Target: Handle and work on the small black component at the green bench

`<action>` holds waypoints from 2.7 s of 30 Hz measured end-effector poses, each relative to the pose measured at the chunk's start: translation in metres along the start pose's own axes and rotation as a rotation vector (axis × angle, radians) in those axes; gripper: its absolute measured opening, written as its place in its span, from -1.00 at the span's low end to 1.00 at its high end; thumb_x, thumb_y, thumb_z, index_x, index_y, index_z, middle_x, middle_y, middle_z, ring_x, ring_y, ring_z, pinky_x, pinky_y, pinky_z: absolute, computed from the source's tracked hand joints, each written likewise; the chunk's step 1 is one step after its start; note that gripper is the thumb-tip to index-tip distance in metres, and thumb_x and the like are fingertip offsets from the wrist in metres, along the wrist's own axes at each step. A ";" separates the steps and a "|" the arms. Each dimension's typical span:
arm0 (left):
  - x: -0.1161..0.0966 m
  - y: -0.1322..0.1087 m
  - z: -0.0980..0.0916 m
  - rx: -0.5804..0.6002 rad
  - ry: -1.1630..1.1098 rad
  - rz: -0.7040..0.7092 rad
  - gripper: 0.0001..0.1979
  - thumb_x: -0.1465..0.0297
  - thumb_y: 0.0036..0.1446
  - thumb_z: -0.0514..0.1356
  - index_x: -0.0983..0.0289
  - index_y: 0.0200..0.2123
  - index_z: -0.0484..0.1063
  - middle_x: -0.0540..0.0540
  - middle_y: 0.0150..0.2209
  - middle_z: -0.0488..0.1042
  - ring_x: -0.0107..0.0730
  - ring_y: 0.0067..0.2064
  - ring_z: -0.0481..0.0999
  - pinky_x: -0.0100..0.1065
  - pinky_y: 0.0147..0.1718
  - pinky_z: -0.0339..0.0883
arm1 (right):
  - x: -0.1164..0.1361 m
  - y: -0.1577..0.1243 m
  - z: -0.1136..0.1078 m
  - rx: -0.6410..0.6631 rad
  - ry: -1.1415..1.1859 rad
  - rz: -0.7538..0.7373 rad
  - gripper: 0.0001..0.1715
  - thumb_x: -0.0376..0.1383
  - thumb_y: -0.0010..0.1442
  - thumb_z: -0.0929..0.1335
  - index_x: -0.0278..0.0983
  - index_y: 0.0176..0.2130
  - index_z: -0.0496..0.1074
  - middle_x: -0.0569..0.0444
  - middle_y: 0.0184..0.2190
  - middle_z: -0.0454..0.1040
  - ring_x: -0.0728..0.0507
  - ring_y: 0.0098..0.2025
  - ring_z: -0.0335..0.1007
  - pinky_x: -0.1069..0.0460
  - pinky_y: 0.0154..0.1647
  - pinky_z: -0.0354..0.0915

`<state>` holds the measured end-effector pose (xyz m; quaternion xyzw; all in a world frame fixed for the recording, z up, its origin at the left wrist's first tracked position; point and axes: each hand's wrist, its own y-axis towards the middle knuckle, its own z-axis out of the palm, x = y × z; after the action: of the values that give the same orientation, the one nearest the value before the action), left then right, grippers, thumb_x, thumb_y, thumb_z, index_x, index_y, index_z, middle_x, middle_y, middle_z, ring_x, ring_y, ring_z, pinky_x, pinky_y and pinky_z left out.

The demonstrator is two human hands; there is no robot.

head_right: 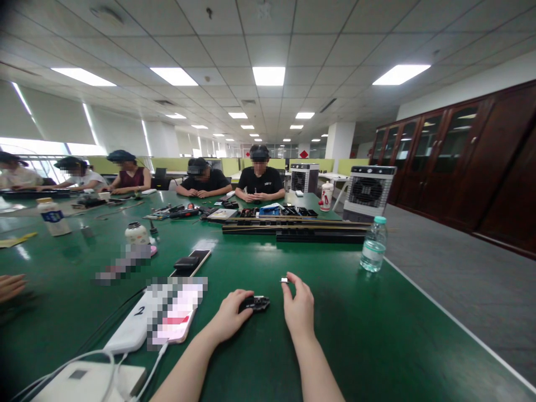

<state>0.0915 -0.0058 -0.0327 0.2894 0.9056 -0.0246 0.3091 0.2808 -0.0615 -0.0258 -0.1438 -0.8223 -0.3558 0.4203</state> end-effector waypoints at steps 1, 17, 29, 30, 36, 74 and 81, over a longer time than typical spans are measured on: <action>-0.001 0.000 0.000 0.003 0.000 -0.002 -0.58 0.36 0.07 0.09 0.22 0.04 0.33 0.10 0.02 0.38 -0.23 0.03 0.32 -0.30 0.04 0.13 | -0.001 0.000 0.001 0.011 -0.004 -0.005 -0.60 -0.13 0.12 0.24 -0.24 -0.10 0.42 -0.06 -0.13 0.52 -0.22 -0.04 0.39 -0.14 0.03 0.27; 0.004 0.001 0.003 -0.007 0.017 0.003 -0.58 0.38 0.06 0.12 0.20 0.03 0.34 0.11 0.00 0.40 -0.22 0.04 0.33 -0.27 0.04 0.14 | 0.011 -0.016 0.018 0.436 -0.003 -0.075 -0.71 -0.25 0.07 0.31 -0.18 -0.20 0.52 0.03 -0.16 0.55 -0.20 0.00 0.37 -0.12 0.12 0.21; 0.006 0.002 0.005 -0.022 0.018 0.028 -0.60 0.37 0.07 0.11 0.23 0.02 0.36 0.10 -0.02 0.41 -0.24 0.01 0.34 -0.30 0.02 0.15 | 0.005 -0.019 0.024 0.519 -0.201 -0.167 -0.76 -0.25 0.06 0.34 -0.16 -0.22 0.51 0.05 -0.10 0.52 -0.22 0.04 0.31 -0.15 0.13 0.13; 0.006 0.002 0.005 -0.023 0.018 0.027 -0.60 0.37 0.07 0.12 0.23 0.01 0.36 0.11 -0.02 0.41 -0.24 0.01 0.35 -0.30 0.02 0.15 | 0.005 -0.019 0.024 0.519 -0.210 -0.170 -0.76 -0.25 0.07 0.34 -0.15 -0.22 0.51 0.06 -0.09 0.52 -0.23 0.05 0.30 -0.15 0.14 0.12; 0.006 0.002 0.005 -0.021 0.028 0.024 -0.61 0.36 0.08 0.12 0.22 0.02 0.35 0.10 -0.02 0.42 -0.24 0.01 0.34 -0.30 0.01 0.16 | 0.008 -0.020 0.023 0.499 -0.262 -0.183 -0.76 -0.27 0.11 0.30 -0.13 -0.20 0.49 0.07 -0.03 0.49 -0.23 0.11 0.26 -0.19 0.17 0.05; 0.010 0.003 0.009 -0.023 -0.008 -0.002 -0.50 0.38 0.06 0.09 0.26 0.11 0.27 0.15 0.08 0.34 -0.20 0.11 0.26 -0.27 0.10 0.08 | 0.001 -0.017 0.025 0.477 -0.083 -0.040 -0.62 -0.32 -0.05 0.38 -0.22 -0.16 0.49 0.00 -0.12 0.54 -0.20 -0.03 0.41 -0.10 0.09 0.23; 0.009 0.003 0.007 -0.031 -0.029 0.009 -0.55 0.37 0.04 0.12 0.22 0.05 0.32 0.13 0.04 0.36 -0.19 0.08 0.29 -0.25 0.06 0.11 | 0.002 -0.016 0.024 0.493 -0.078 -0.029 -0.63 -0.32 -0.04 0.36 -0.23 -0.15 0.48 0.00 -0.13 0.54 -0.19 -0.04 0.42 -0.09 0.08 0.24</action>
<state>0.0906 -0.0002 -0.0431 0.2884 0.8999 -0.0134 0.3269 0.2566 -0.0565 -0.0408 -0.0385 -0.9018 -0.1446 0.4055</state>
